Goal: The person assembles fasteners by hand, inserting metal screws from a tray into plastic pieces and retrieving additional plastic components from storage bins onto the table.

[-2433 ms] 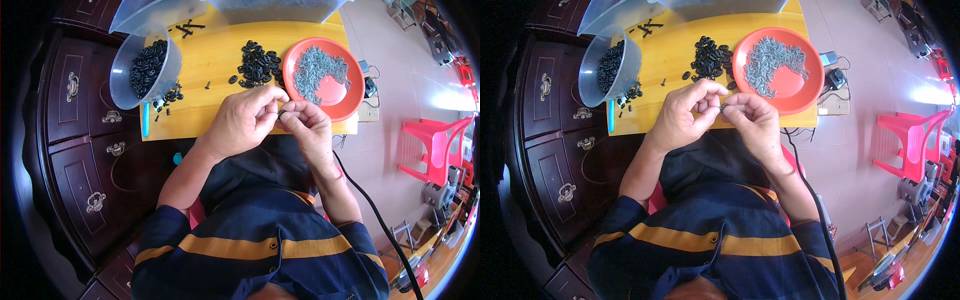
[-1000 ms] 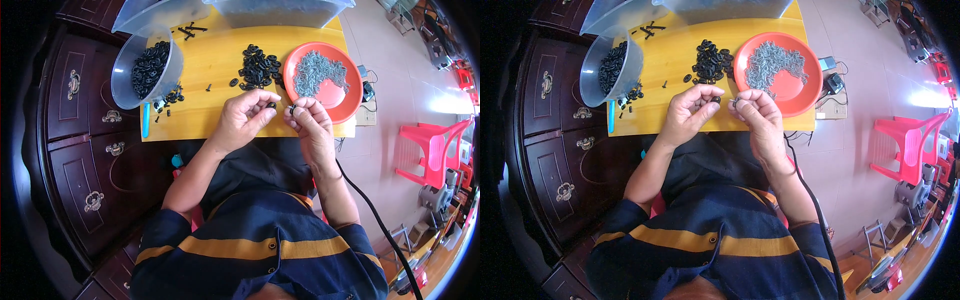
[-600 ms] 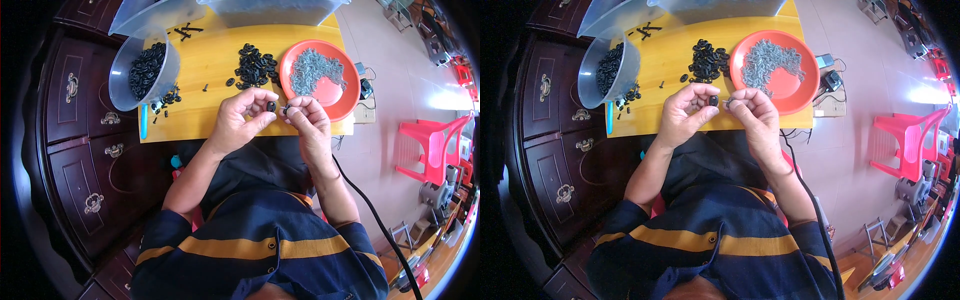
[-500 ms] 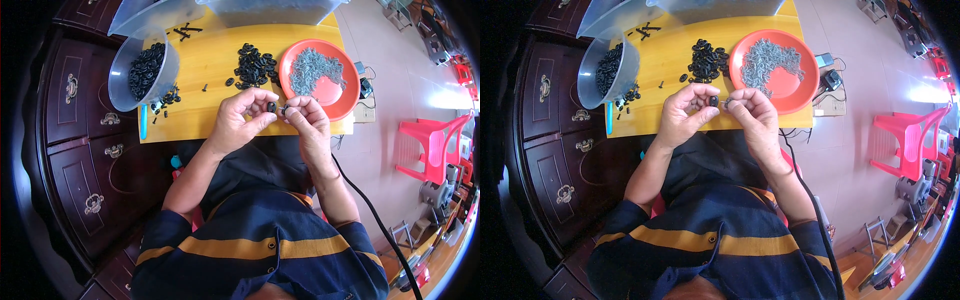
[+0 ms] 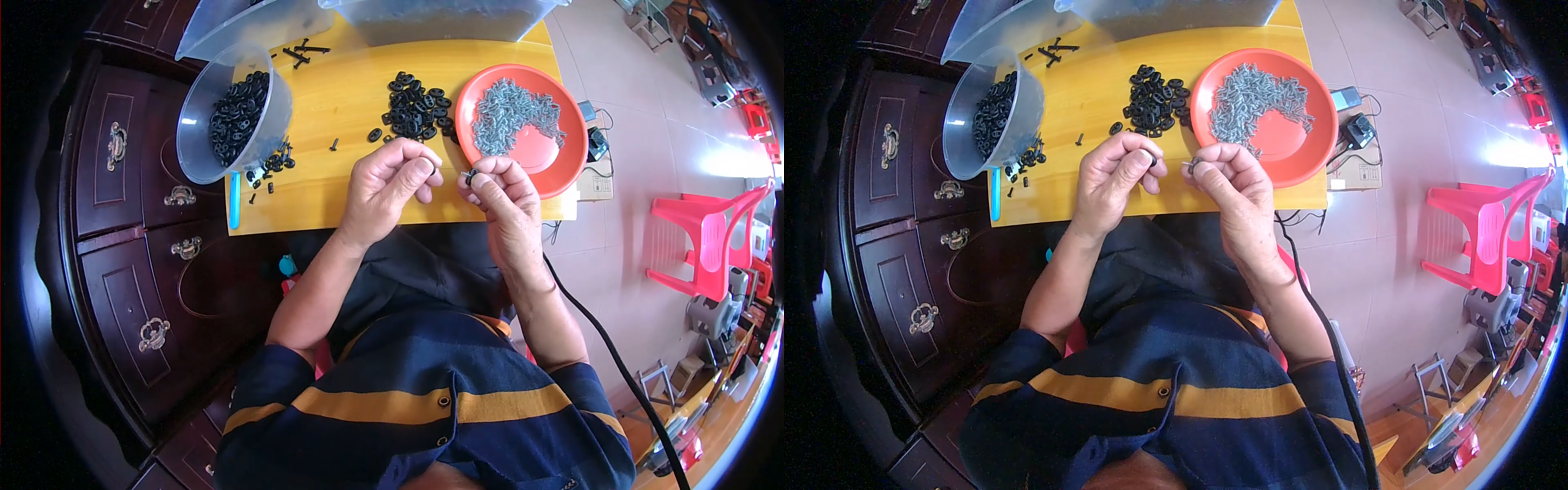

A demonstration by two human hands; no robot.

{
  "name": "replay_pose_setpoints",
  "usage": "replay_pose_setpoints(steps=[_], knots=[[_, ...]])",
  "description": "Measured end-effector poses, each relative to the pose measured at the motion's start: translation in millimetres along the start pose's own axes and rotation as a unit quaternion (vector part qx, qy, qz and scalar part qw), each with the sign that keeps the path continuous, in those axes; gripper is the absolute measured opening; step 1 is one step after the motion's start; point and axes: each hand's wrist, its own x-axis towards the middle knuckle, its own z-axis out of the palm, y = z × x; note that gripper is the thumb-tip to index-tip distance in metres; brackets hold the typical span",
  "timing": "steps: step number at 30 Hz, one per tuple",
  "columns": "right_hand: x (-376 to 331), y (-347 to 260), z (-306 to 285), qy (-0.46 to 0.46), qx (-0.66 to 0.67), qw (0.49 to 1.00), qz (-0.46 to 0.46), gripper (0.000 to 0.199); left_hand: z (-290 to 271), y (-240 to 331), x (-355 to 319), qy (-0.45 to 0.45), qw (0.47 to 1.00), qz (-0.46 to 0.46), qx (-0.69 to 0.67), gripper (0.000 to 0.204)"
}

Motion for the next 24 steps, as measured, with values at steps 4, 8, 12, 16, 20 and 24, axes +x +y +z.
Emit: replay_pose_setpoints(steps=[4,8,12,16,20,24], knots=[[-0.3,-1.2,1.0,0.002,0.007,1.0,0.004,0.013,1.2,2.7,0.9,0.015,0.999,-0.025,-0.029,0.012],[-0.1,-0.3,0.6,0.001,0.004,1.0,0.007,0.013,7.5,4.7,1.3,0.041,0.997,-0.025,-0.062,0.015],[-0.2,-0.3,0.8,0.0,0.006,1.0,0.007,0.014,5.5,2.4,-0.7,0.022,0.999,-0.013,-0.033,0.022],[-0.3,-0.8,1.6,0.001,0.01,1.0,0.01,0.014,4.9,0.8,-2.8,-0.008,1.0,-0.002,0.022,0.031],[-0.5,-0.9,1.6,-0.001,0.012,1.0,0.007,0.014,4.8,3.2,-3.7,-0.021,0.998,0.012,0.052,0.032],[-0.3,0.2,-1.1,-0.014,0.004,1.0,0.013,0.016,1.9,4.5,-3.1,-0.036,0.996,0.02,0.083,0.032]])
